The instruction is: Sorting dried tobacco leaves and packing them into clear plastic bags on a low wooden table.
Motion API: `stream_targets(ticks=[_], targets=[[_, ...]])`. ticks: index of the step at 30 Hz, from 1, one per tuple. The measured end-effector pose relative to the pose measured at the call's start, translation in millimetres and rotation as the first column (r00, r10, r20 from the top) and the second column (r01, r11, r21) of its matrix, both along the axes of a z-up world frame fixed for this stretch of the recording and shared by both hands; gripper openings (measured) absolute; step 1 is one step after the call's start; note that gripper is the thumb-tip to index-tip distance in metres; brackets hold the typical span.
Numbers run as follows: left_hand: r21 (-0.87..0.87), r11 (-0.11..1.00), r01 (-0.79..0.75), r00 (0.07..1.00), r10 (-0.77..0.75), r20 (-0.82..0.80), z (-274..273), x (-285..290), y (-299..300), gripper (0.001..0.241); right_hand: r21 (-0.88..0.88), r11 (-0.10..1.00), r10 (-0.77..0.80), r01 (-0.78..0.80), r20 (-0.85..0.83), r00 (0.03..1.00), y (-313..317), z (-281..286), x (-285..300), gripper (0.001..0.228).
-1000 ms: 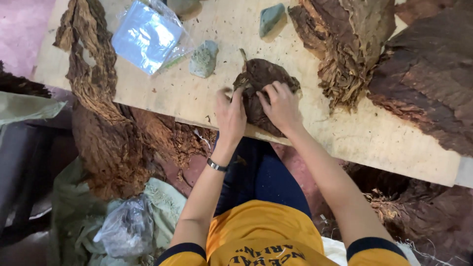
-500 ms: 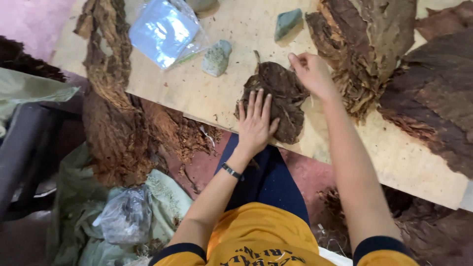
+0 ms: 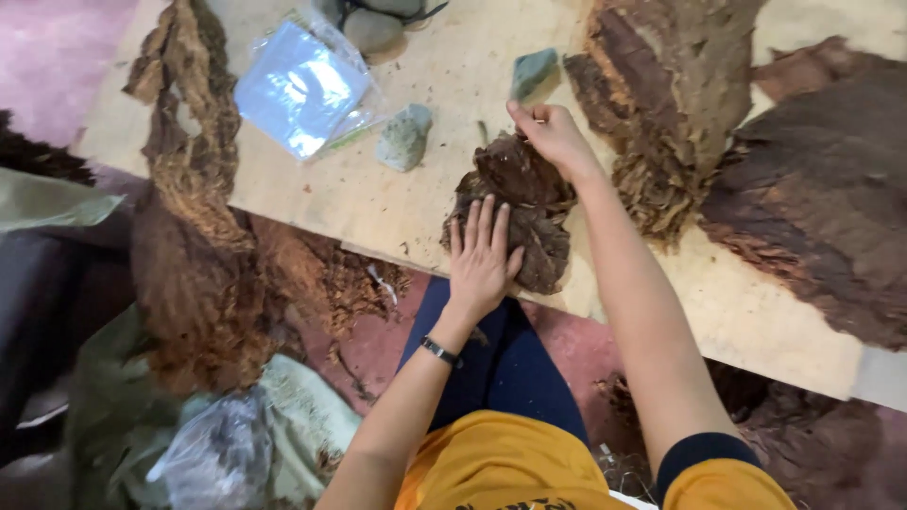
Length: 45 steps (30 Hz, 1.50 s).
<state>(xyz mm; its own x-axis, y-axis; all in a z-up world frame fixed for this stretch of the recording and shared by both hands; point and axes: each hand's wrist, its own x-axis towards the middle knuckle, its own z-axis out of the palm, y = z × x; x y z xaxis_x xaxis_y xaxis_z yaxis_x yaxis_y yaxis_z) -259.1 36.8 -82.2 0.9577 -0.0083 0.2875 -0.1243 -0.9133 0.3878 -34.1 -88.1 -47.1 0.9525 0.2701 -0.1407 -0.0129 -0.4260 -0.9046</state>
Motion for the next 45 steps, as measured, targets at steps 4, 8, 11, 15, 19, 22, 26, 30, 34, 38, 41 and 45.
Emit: stream_targets(ticks=[4,8,11,15,19,22,26,30,34,38,41,45], targets=[[-0.015,1.000,0.011,1.000,-0.011,0.016,-2,-1,1,0.071,-0.191,0.973,0.127,-0.129,-0.023,0.992,2,9,-8,0.067],[-0.037,0.999,0.005,1.000,-0.005,0.011,1,-1,2,0.068,0.148,0.930,0.366,-0.338,-0.252,0.896,16,36,-26,0.042],[-0.034,0.999,-0.004,1.000,0.004,0.005,2,-2,2,0.068,0.074,0.883,0.467,-0.463,-0.042,0.883,31,50,-36,0.043],[-0.015,1.000,0.008,0.999,-0.008,0.048,7,-1,3,0.069,-0.165,0.941,0.330,-0.294,0.276,0.903,41,38,-25,0.035],[0.064,0.998,-0.009,0.988,-0.001,0.155,19,0,6,0.076,-0.296,0.949,0.129,0.106,0.674,0.727,40,44,-47,0.035],[0.065,0.998,0.025,0.981,-0.037,0.190,36,6,16,0.089,-0.292,0.931,0.144,0.219,0.844,0.516,43,81,-107,0.032],[0.132,0.988,0.080,0.996,-0.083,0.019,5,25,30,0.105,-0.312,0.941,0.199,0.131,0.823,0.532,28,24,-164,0.024],[-0.214,0.929,0.303,0.953,-0.288,0.095,13,39,53,0.078,-0.626,0.777,0.311,0.056,0.460,0.832,11,12,-195,0.058],[-0.526,0.834,0.165,0.986,-0.139,0.088,13,88,67,0.040,-0.655,0.750,0.305,0.094,0.468,0.830,11,15,-198,0.057],[-0.542,0.839,-0.051,0.997,0.073,0.019,28,136,54,0.074,-0.605,0.785,0.288,0.134,0.548,0.785,4,5,-199,0.060],[-0.286,0.956,0.073,0.997,-0.075,0.001,14,161,50,0.075,-0.442,0.893,0.206,0.080,0.561,0.802,-7,1,-195,0.052],[-0.320,0.946,0.049,0.999,-0.048,0.011,4,152,67,0.063,-0.513,0.834,0.180,0.201,0.599,0.780,-22,-5,-197,0.052]])
